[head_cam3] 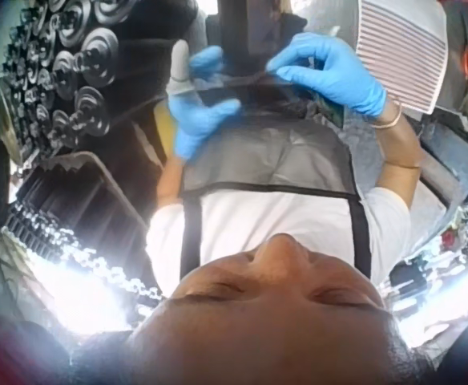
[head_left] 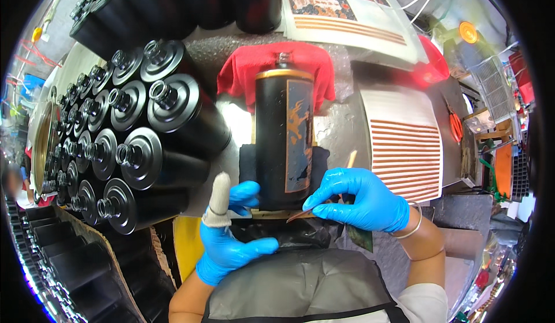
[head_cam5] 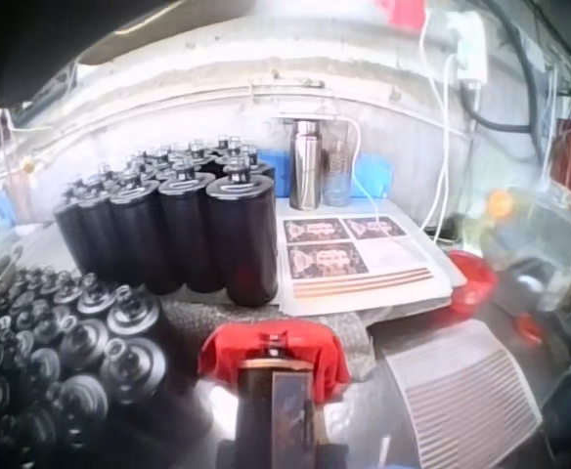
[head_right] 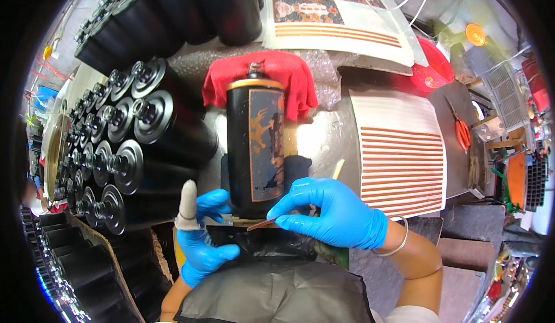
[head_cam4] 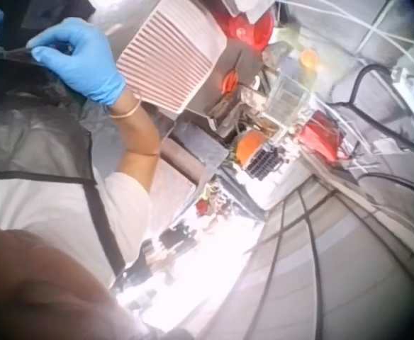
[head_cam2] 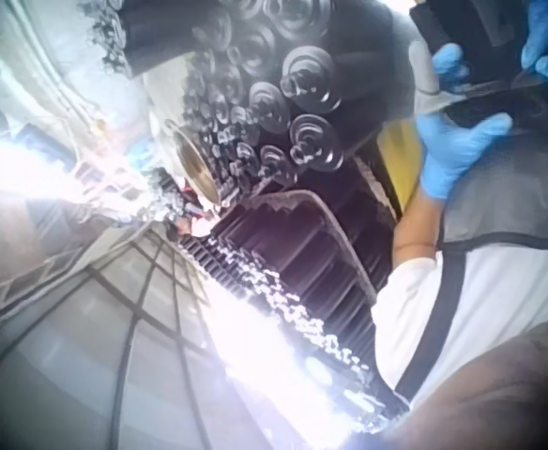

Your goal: The person applies decorative labels to cylindrical metal containers. They pick up a container, align a printed label, and smooth it onto the surface using a green scrubbing pad. The person repeats this process for multiple containers, handling them one at a time.

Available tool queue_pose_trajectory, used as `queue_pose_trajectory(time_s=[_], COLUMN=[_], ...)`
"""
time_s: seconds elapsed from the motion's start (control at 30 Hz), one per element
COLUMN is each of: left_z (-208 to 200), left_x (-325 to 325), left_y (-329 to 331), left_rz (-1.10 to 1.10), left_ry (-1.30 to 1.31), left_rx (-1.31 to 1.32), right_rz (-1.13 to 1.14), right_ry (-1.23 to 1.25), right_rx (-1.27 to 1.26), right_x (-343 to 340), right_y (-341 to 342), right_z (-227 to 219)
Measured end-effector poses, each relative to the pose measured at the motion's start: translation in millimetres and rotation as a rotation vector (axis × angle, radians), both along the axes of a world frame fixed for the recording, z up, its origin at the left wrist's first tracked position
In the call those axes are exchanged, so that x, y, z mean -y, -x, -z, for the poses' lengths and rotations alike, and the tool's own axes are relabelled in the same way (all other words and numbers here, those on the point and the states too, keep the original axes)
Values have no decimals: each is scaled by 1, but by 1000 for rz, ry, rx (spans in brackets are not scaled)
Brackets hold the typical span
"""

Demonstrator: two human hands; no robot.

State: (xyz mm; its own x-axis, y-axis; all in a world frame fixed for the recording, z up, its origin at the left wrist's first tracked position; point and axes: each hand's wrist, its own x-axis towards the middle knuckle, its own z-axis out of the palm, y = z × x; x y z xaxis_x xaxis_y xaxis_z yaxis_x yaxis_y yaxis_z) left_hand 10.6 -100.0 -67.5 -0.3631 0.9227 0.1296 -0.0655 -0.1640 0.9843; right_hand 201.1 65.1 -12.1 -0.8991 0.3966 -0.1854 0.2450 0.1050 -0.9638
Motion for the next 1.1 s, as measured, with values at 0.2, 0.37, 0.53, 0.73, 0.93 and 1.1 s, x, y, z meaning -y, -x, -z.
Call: queue_pose_trajectory(time_s=[0.2, 0.37, 0.53, 0.73, 0.93, 1.1], left_z=[-25, -10, -4, 6, 7, 6], left_x=[-1, -6, -20, -20, -24, -26], left_y=[-16, -17, -19, -19, -21, -23], left_rz=[124, -83, -243, -236, -229, -231], left_ry=[107, 88, 136, 125, 65, 93], left_rx=[-11, -7, 40, 132, 154, 133], right_rz=[108, 349, 637, 680, 731, 724], right_ry=[27, -41, -83, 39, 180, 187], right_rx=[22, -6, -18, -77, -110, -128], right_x=[31, 46, 55, 57, 58, 57], right_y=[13, 11, 18, 17, 16, 15], right_z=[6, 18, 33, 47, 51, 54])
